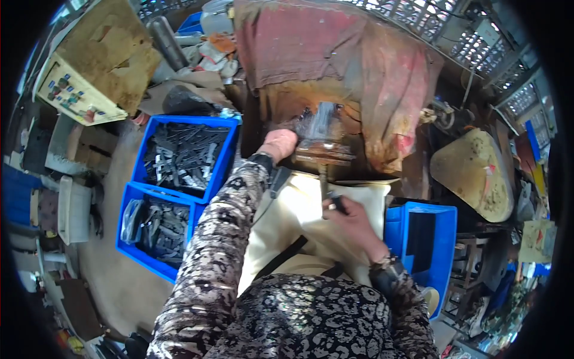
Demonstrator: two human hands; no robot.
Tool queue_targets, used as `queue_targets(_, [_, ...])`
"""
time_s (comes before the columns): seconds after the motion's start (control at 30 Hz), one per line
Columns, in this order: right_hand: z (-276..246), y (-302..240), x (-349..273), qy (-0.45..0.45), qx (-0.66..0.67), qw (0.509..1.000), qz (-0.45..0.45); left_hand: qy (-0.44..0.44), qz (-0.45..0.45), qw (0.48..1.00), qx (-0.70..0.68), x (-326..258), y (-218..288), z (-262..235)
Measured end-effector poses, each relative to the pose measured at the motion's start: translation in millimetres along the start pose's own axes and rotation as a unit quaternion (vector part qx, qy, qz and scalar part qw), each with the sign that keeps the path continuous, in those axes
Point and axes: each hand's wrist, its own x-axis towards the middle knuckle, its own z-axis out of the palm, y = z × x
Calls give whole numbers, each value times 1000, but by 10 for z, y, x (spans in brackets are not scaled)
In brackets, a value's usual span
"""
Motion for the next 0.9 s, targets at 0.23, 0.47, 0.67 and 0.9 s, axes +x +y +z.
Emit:
queue_targets(0.23, [-265,84,368,-48,390,913,115,-44,-4,999,-31,-47,-25,-62])
queue_targets(0.47, [-254,80,542,47,405,907,101,-57,-9,997,49,-17,7,-88])
queue_targets(0.67, [-359,138,447,89,391,912,85,-31,-40,998,48,8,117,-93])
queue_targets(0.9, [-333,270,498,117,422,894,88,-19,-151,988,-6,82,-181,170])
